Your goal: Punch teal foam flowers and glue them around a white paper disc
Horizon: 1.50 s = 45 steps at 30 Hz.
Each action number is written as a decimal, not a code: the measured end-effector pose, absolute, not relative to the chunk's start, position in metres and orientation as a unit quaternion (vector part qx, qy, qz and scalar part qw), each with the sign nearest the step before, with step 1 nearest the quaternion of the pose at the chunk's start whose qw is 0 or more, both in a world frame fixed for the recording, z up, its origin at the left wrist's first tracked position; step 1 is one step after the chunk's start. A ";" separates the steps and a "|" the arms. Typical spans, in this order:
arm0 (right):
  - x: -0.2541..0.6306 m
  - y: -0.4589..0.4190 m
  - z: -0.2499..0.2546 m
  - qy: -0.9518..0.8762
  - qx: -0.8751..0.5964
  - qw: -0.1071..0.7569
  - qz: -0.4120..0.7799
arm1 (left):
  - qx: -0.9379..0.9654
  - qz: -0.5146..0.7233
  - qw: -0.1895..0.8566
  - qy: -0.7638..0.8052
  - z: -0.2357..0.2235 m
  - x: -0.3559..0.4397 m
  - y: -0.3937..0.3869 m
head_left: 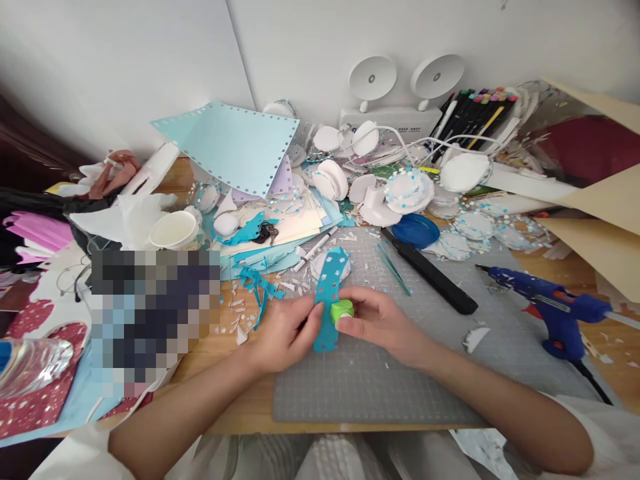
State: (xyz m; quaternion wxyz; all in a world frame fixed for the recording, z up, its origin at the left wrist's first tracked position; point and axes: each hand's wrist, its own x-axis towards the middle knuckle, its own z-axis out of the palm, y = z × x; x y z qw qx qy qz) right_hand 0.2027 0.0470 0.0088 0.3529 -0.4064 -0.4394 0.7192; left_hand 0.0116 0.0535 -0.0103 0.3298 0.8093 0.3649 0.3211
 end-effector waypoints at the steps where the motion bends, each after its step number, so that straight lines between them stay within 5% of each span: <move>1: 0.202 0.047 0.009 -0.436 -0.405 0.354 0.721 | 0.816 0.315 0.325 0.360 -0.010 0.012 0.053; 28: 0.197 0.040 0.003 -0.541 -0.388 0.333 0.668 | 0.844 0.199 0.377 0.326 0.002 0.011 0.056; 45: 0.202 0.046 0.008 -0.447 -0.413 0.361 0.706 | 0.811 0.297 0.365 0.347 -0.009 0.009 0.053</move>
